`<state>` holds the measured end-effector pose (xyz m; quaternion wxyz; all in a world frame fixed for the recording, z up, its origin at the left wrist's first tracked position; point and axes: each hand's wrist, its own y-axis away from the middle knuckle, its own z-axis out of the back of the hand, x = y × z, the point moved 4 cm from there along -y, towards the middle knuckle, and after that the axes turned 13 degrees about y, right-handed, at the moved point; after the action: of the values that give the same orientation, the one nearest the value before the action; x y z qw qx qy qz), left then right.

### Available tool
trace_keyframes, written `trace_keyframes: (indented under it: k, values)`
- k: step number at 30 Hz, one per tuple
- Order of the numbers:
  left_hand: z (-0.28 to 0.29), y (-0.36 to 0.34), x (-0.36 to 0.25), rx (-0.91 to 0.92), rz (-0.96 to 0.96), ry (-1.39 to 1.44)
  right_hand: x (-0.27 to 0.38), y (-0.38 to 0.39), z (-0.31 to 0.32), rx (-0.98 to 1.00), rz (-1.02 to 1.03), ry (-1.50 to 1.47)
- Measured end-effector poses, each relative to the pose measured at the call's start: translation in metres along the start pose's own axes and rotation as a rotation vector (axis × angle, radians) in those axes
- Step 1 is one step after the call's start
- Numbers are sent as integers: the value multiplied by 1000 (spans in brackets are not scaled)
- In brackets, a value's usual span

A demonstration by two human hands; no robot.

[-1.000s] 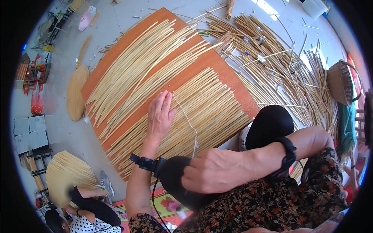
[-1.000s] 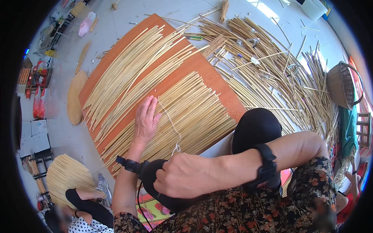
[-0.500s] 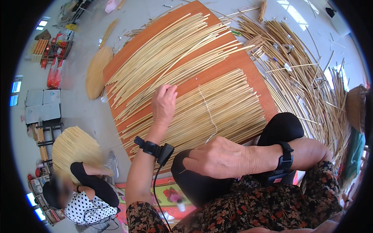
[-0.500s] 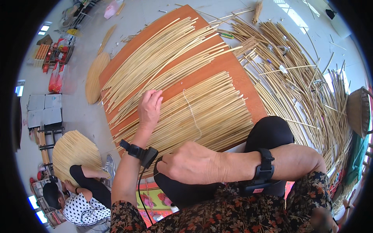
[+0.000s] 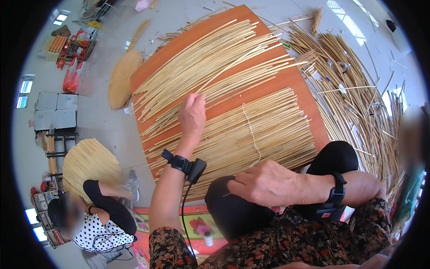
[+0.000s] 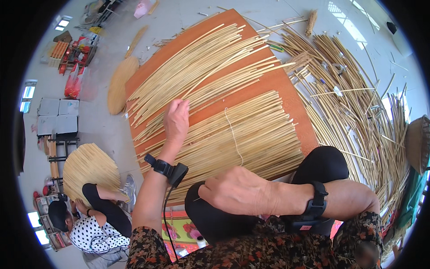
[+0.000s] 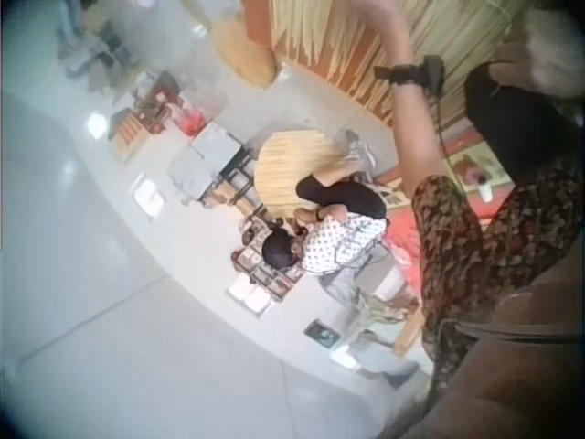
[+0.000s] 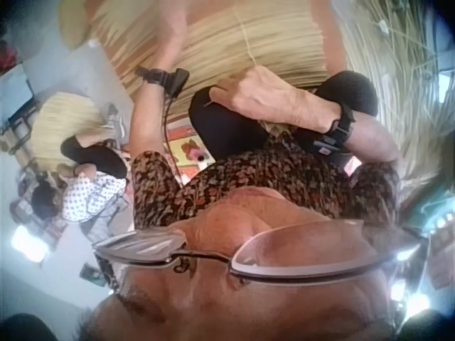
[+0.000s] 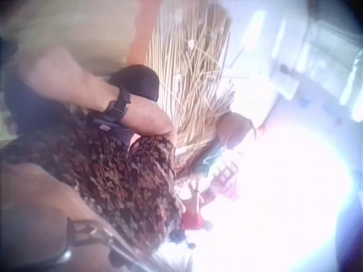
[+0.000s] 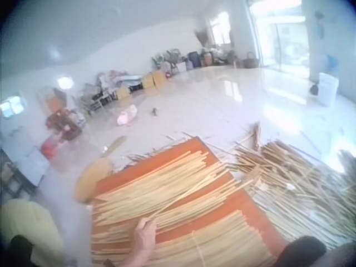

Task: The person sits on a mat and weaves thin bamboo strips into a flat mat using a string. They repeatedly pick up strips, align them, and tie them together to form a woven structure.

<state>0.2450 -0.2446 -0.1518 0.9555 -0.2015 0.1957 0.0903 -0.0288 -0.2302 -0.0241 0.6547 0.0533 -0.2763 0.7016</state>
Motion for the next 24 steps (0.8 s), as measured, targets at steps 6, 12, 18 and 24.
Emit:
trace_keyframes:
  k: [6,12,18,24]
  values:
    - [1,-13,35,26,-27,-80,2,-1,2,15,16,6]
    - [-7,-20,39,50,-68,-36,3,2,0,8,25,9]
    - [-4,-39,35,84,-117,-62,1,0,5,8,29,15]
    - [9,-68,52,20,11,12,4,4,3,12,23,1]
